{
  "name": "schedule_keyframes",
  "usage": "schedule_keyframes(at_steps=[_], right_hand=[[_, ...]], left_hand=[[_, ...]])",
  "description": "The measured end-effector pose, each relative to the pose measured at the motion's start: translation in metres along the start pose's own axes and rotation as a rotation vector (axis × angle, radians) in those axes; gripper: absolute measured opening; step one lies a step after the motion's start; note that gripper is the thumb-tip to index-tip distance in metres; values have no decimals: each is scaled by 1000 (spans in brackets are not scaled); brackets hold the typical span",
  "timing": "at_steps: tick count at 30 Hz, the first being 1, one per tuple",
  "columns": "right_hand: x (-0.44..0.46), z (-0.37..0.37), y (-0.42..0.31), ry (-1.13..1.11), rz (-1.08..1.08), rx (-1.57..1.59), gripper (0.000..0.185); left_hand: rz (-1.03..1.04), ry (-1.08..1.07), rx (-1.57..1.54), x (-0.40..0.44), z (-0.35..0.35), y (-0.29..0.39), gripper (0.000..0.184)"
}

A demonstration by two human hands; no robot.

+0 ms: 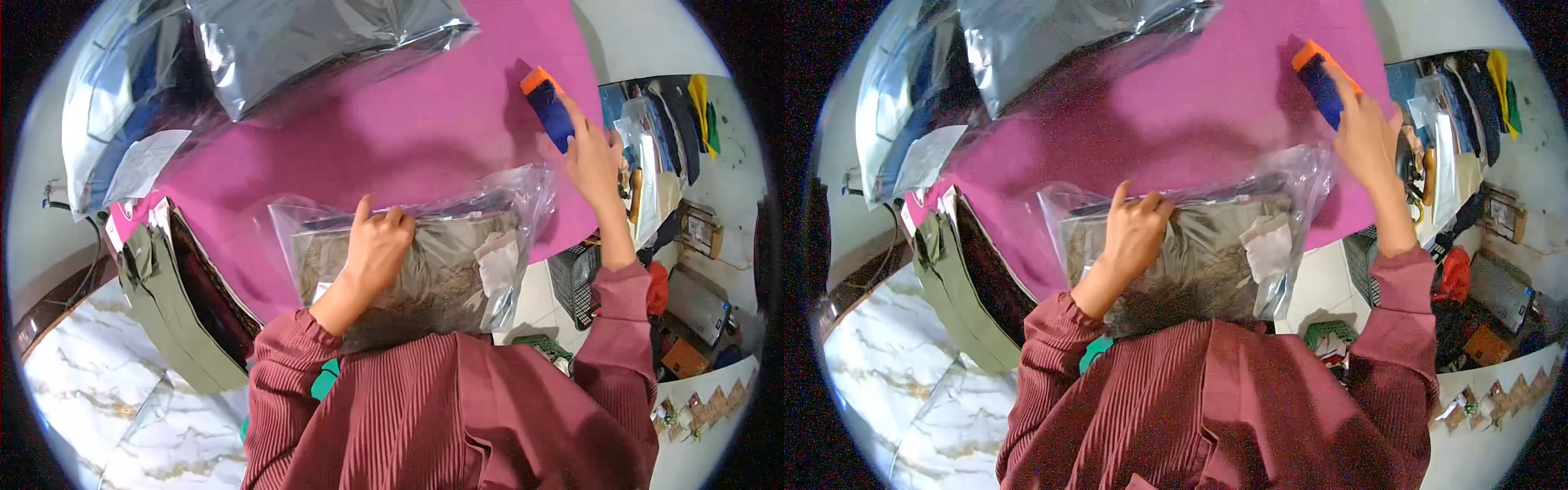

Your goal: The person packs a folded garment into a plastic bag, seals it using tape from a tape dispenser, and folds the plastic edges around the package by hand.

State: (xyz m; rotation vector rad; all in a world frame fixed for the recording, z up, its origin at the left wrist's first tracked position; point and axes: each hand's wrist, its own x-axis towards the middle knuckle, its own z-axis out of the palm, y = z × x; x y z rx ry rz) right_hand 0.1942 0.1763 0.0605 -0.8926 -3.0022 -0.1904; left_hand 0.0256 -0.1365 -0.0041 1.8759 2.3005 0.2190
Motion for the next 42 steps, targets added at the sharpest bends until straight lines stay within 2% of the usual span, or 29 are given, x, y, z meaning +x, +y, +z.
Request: schedule_keyframes(at_steps=[1,5,7,8,10,12,16,20,25,30,35,39,42], right_hand=[[-1,-13,-4,10,10,-11,58],[-2,-59,-45,-216,-33,270,54],[-3,-87,-93,-472,196,878,45],[-3,-84,-107,-461,209,873,45],[-3,-68,-127,-473,32,750,43],[4,-68,-154,-475,0,455,45],[23,-62,-170,-579,132,485,46],[30,-28,-144,-853,7,711,56],[31,-54,-139,-892,68,730,57],[19,-64,-149,-860,109,717,47],[-4,-114,-152,-899,89,672,46],[-5,-158,-137,-881,68,675,44],[9,-149,-124,-918,24,711,41]], left_hand=[[12,13,1,0,-1,-2,27],[91,110,-31,3,-2,-8,26],[115,124,-49,5,0,-11,28],[122,130,-67,6,2,-11,31],[134,137,-106,8,6,-10,37],[138,122,-103,7,9,-10,36],[125,55,-75,0,7,-12,35],[-81,44,-147,-3,-5,-11,28],[-230,85,-336,9,14,-20,27],[-110,-124,-430,23,4,-40,14],[-114,-42,-246,22,19,-33,12],[-100,-53,-279,22,6,-31,11],[-70,-5,-300,22,10,-28,11]])
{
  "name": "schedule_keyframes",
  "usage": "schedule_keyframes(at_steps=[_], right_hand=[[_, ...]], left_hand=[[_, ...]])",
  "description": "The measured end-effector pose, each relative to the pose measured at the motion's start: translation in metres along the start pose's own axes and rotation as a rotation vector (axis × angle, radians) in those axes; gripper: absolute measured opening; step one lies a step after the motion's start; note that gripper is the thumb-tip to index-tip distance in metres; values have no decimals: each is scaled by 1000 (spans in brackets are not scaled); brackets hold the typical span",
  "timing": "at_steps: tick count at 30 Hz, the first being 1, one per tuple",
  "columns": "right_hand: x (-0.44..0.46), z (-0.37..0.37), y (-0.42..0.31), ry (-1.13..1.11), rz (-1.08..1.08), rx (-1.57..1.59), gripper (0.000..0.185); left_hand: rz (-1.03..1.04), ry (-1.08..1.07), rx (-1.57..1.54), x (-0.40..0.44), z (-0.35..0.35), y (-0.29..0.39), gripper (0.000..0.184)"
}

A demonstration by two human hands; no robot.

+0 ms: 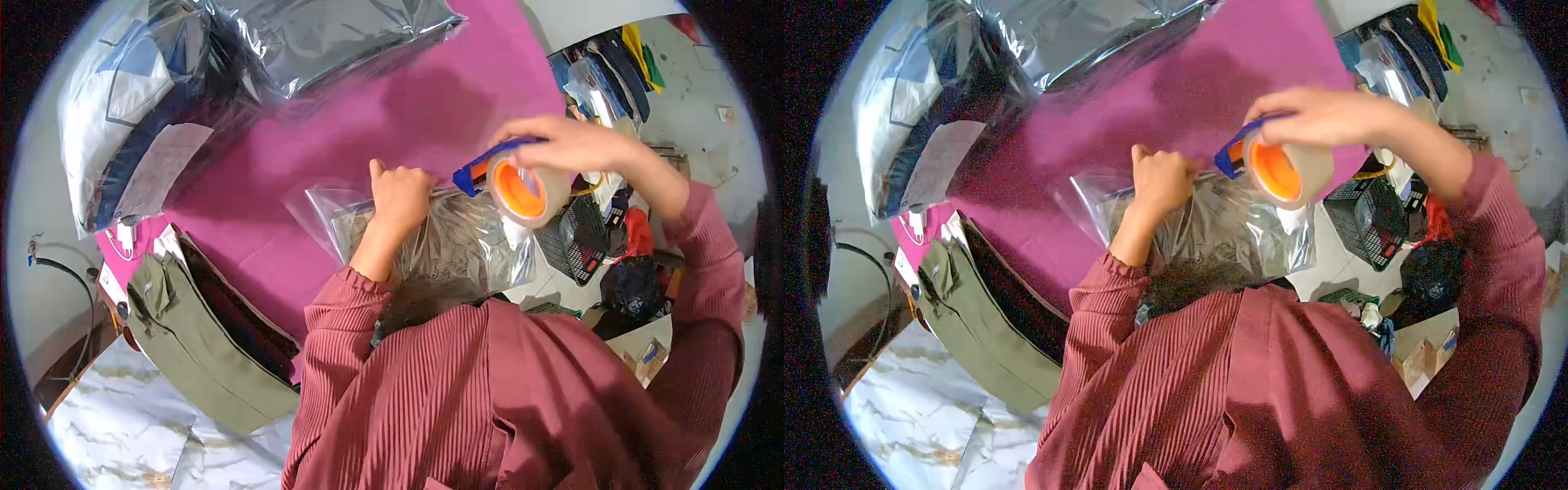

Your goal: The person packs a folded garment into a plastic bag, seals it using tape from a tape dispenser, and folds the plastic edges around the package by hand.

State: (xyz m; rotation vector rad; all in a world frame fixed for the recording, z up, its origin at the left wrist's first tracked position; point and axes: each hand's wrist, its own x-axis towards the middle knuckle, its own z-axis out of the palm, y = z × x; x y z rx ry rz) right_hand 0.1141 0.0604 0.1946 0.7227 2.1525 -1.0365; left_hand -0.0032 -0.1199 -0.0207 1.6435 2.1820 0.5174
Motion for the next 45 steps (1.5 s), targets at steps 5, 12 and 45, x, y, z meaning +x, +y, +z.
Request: schedule_keyframes(at_steps=[5,12,45], right_hand=[[91,-33,19,24,365,222,28],[119,-32,71,-388,518,46,33],[116,110,59,156,-363,-26,27]], left_hand=[[121,87,29,0,4,2,13],[166,-73,85,2,3,-3,22],[-821,298,-20,-101,-45,-19,35]])
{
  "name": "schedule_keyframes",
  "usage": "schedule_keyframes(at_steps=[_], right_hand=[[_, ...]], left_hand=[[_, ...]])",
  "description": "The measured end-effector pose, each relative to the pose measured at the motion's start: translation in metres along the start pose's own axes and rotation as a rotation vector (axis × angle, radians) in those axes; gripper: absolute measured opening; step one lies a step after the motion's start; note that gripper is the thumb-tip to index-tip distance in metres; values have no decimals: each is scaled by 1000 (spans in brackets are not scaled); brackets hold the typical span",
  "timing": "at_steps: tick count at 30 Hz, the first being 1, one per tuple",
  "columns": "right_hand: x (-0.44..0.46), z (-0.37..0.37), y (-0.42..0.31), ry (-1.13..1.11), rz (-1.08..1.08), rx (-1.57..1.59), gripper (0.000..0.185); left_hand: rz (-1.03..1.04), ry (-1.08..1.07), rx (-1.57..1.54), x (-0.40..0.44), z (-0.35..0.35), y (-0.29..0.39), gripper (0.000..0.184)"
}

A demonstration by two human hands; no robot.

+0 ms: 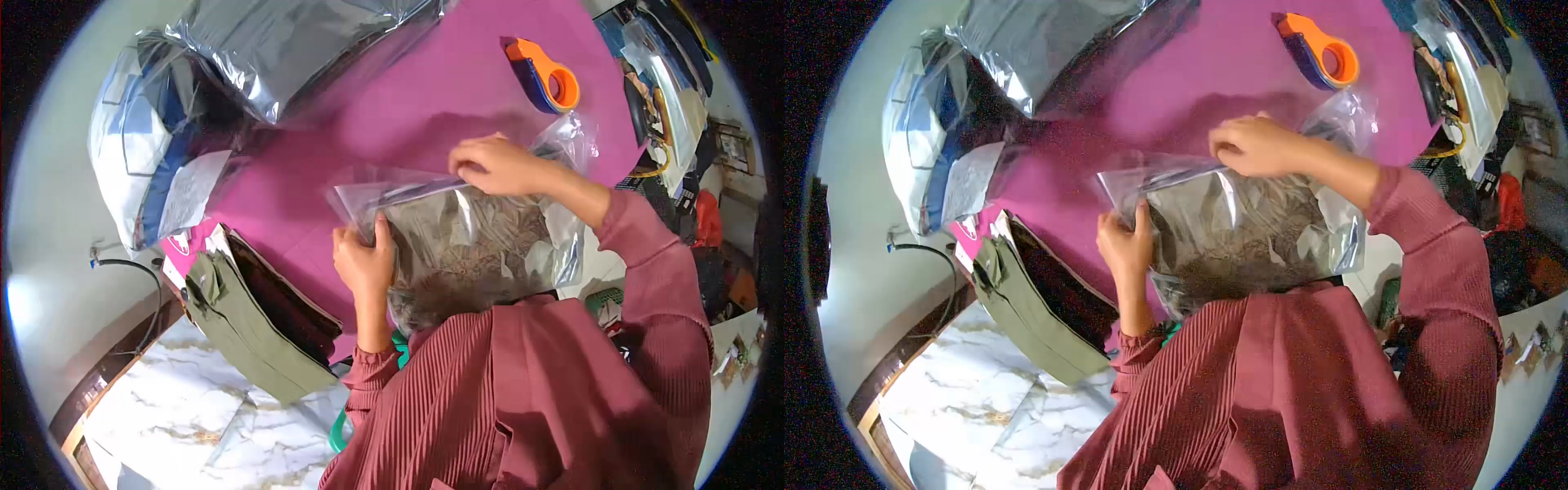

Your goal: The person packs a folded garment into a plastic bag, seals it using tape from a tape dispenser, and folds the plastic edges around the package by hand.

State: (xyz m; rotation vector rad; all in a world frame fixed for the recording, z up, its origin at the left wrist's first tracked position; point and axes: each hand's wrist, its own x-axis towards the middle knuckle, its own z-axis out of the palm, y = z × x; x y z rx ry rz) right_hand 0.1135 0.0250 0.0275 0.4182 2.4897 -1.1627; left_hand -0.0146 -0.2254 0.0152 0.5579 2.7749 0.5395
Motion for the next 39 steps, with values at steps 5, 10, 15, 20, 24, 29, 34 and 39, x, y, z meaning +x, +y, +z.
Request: schedule_keyframes(at_steps=[5,10,15,20,24,29,34,39], right_hand=[[54,8,6,-298,54,347,32],[100,55,8,-455,-173,441,38],[88,50,-15,-383,-279,219,38],[69,50,-12,-321,-267,228,39],[68,61,-12,-198,-342,223,41],[64,42,-23,-285,-349,-14,45],[54,44,-17,-154,-383,28,48],[52,47,-14,-140,-361,148,48]], left_hand=[[20,-31,-6,13,4,31,29],[106,4,139,20,9,47,25],[72,-117,124,20,4,48,25],[250,-67,-17,8,-6,28,31],[117,-27,-431,6,-8,15,36],[496,-105,-201,11,8,-10,45],[288,10,-754,-1,24,-20,54],[27,-281,-900,-1,22,-37,71]])
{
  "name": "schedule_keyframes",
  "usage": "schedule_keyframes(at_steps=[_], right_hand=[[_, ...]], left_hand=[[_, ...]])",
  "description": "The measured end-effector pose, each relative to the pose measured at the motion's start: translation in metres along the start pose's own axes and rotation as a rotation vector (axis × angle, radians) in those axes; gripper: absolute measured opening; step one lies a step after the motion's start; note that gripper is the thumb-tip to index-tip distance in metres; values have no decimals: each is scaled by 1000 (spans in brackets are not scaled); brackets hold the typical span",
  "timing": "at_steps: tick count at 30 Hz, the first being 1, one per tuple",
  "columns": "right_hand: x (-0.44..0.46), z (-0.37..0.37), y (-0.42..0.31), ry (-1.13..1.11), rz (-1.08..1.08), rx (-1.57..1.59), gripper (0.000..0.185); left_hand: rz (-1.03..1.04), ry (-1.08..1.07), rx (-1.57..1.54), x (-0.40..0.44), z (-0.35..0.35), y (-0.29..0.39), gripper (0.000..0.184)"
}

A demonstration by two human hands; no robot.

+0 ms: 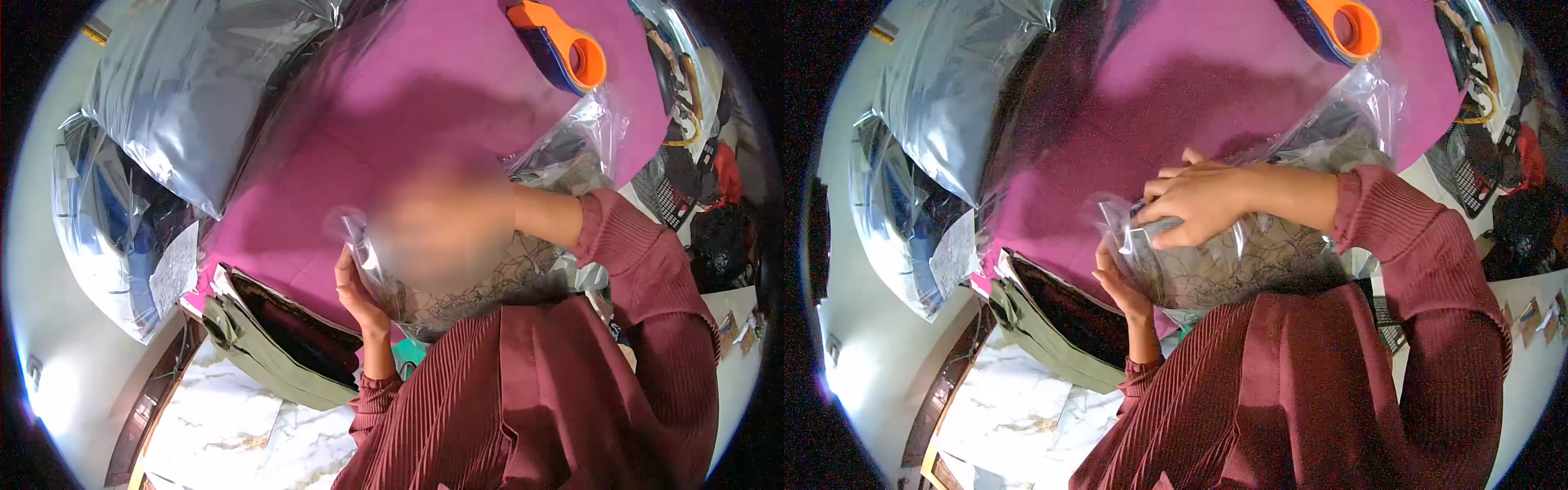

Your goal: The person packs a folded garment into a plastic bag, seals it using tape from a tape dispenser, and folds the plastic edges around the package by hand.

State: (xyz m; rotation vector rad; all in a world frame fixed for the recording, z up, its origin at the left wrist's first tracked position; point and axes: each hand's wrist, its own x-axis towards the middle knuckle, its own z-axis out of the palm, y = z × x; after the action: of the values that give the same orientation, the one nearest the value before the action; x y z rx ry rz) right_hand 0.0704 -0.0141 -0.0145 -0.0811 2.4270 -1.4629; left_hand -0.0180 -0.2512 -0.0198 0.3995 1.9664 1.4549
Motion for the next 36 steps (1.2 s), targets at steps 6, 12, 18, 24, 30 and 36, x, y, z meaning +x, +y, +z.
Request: schedule_keyframes(at_steps=[6,12,18,24,30,36], right_hand=[[22,17,4,10,-28,3,48],[21,3,10,69,79,298,48],[21,4,14,115,141,430,52],[34,2,22,5,265,330,45],[30,5,0,23,27,453,33],[35,16,-3,228,326,599,25]], left_hand=[[31,-23,-173,-4,5,6,59],[204,185,651,14,21,49,38],[26,340,827,45,22,67,13],[-32,418,906,53,29,71,16],[-49,392,1038,60,29,69,19],[-27,387,982,63,31,70,24]])
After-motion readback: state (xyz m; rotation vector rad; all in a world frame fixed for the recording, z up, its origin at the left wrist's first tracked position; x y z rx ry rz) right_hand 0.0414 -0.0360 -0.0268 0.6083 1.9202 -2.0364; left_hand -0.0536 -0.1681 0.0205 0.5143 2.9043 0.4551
